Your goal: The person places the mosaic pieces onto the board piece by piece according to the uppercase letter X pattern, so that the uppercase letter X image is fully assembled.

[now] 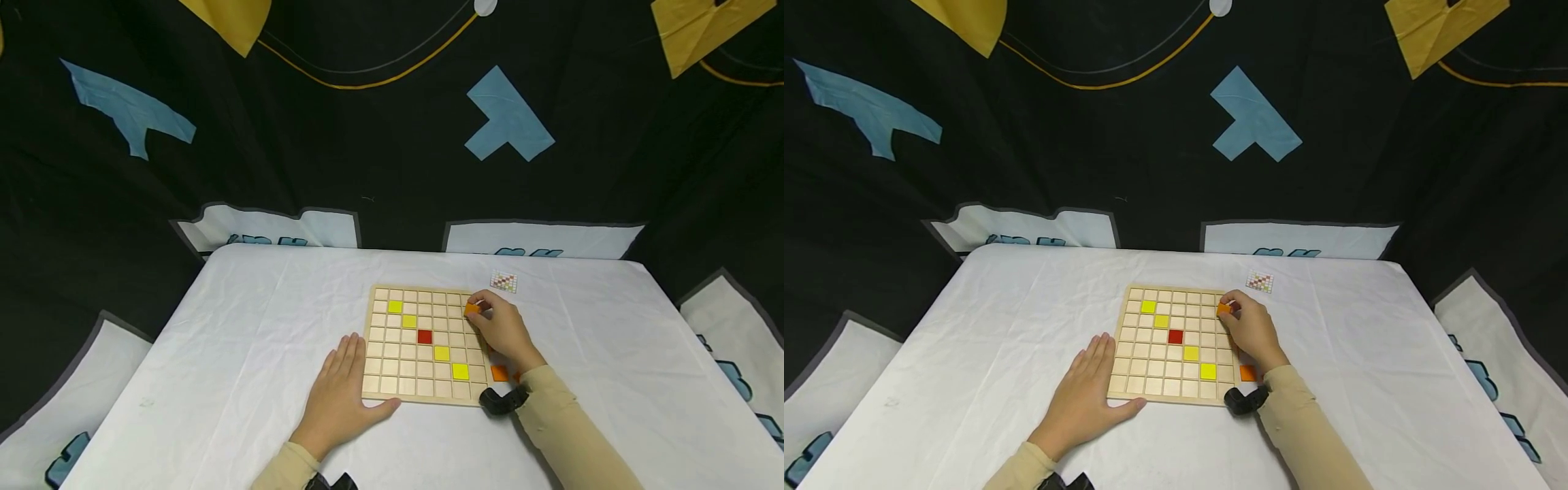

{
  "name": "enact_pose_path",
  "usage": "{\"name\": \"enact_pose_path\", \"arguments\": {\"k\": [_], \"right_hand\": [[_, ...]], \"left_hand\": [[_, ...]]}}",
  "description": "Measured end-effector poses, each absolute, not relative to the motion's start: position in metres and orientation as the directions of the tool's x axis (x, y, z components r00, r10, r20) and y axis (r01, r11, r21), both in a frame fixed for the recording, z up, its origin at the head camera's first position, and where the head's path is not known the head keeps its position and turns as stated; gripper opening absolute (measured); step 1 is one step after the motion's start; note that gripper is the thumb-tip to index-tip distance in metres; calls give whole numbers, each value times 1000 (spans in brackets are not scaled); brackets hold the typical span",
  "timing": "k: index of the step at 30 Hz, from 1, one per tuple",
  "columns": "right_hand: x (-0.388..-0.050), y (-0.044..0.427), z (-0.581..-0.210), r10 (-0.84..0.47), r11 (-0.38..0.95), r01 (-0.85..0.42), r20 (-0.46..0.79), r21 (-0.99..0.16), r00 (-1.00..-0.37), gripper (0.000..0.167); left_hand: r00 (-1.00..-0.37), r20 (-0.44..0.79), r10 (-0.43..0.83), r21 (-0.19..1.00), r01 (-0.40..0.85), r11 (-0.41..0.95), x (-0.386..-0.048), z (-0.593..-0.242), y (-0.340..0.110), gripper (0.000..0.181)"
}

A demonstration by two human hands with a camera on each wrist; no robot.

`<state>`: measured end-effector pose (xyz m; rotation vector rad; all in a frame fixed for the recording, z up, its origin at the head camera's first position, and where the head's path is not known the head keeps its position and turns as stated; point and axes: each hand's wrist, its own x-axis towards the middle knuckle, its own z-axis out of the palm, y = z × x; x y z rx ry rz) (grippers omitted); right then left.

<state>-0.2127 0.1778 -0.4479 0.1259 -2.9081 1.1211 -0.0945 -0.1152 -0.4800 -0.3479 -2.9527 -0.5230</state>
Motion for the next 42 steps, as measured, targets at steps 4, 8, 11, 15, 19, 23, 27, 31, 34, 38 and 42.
{"name": "enact_pose_path", "arguments": {"k": [4,8,11,15,19,23,27,31,34,38,42], "right_hand": [[-217,167,-450,-73,726,-78,35,-683,-997,22],[-220,160,-450,-92,734,-82,21,-674,-996,22],[-220,157,-450,-99,740,-85,17,-667,-995,22],[-221,155,-452,-121,748,-122,47,-652,-992,24],[-222,154,-454,-136,750,-155,79,-643,-987,25],[-221,154,-455,-137,744,-160,86,-649,-987,25],[-220,155,-454,-140,744,-159,80,-649,-987,25],[-219,156,-453,-151,760,-152,57,-632,-987,28],[-219,156,-452,-151,769,-139,34,-624,-988,30],[-219,156,-452,-141,773,-115,8,-624,-990,29],[-218,158,-451,-131,779,-104,2,-618,-991,26]], "left_hand": [[-967,160,197,323,240,915,-95,-480,-116,118],[-967,156,199,327,241,914,-94,-480,-115,118],[-967,153,203,332,243,911,-94,-480,-115,117],[-968,148,202,334,241,911,-93,-478,-115,117],[-970,142,199,334,236,912,-93,-478,-116,117],[-970,142,198,333,235,913,-93,-477,-116,117],[-969,145,199,332,237,913,-93,-477,-116,117],[-969,147,198,337,238,911,-93,-477,-116,117],[-969,147,198,340,238,910,-93,-478,-116,117],[-969,146,200,339,239,910,-93,-478,-116,117],[-969,148,200,341,240,909,-93,-477,-116,117]]}}
